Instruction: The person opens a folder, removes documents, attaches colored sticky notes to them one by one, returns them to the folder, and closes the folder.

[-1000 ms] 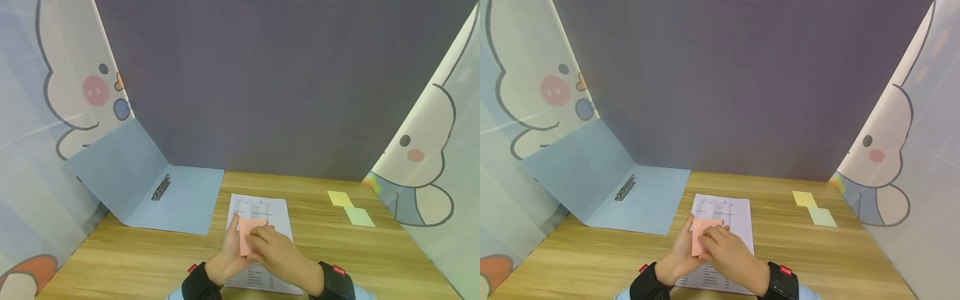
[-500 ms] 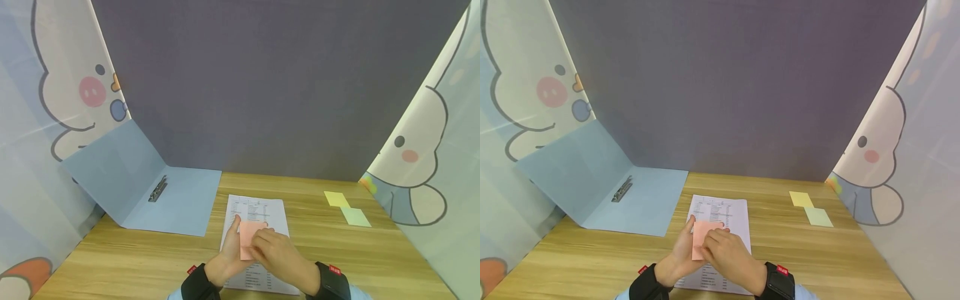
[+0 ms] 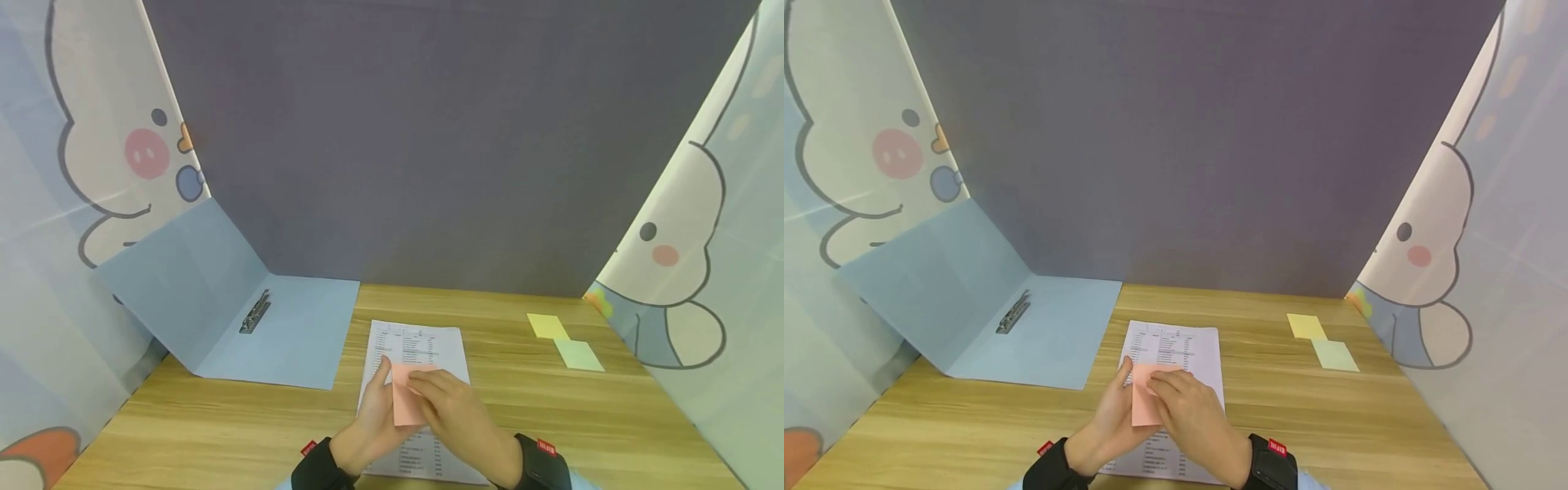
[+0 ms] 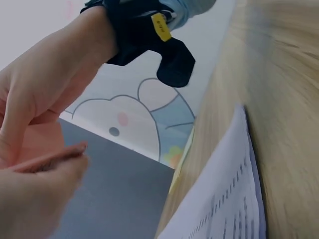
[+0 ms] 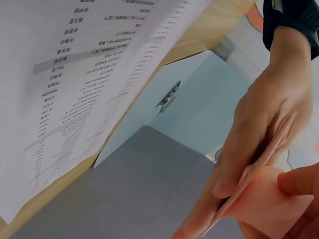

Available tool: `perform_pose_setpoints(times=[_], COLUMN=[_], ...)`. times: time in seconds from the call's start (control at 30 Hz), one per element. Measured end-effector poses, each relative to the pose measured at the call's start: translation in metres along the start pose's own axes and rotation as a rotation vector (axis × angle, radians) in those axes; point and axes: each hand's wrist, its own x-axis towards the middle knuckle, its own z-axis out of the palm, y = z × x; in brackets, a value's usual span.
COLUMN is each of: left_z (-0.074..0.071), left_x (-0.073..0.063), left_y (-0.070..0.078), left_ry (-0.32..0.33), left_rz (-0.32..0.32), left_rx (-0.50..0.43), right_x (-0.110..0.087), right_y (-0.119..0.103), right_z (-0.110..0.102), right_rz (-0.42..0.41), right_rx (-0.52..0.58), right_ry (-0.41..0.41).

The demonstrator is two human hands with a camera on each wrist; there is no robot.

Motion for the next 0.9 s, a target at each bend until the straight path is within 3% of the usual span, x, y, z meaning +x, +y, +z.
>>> perform_pose_setpoints(times=[0.13, 0.33, 0.5, 0.67, 0.9], left_z=[-0.0032, -0.0034, -0.0028, -0.0038, -0.0071], left_x=[-0.0039, -0.0042, -0.0021, -0.0015, -0.0031], left_y=[0.0018, 0.0009, -0.0015, -0.0037, -0.0067], left_ry=[-0.077, -0.09, -0.051, 0.0, 0.114], left_rz=[0.018, 0.049, 0.08, 0.086, 0.055], left_rx=[0.004, 0.126, 0.217, 0.228, 0.231], right_x=[0.0013, 0.0018, 0.0012, 0.0002, -0.0001], right_y=[0.0013, 0.0012, 0.0006, 0.001, 0.0023], right_z=[-0.0004, -0.0013, -0.0021, -0.0033, -0.006], right_rz=[0.051, 0.095, 0.12, 0.123, 0.268], right_rx=[0.016, 0.028, 0.029, 0.056, 0.191], right_ry=[0.053, 0.084, 0.127, 0.155, 0.12])
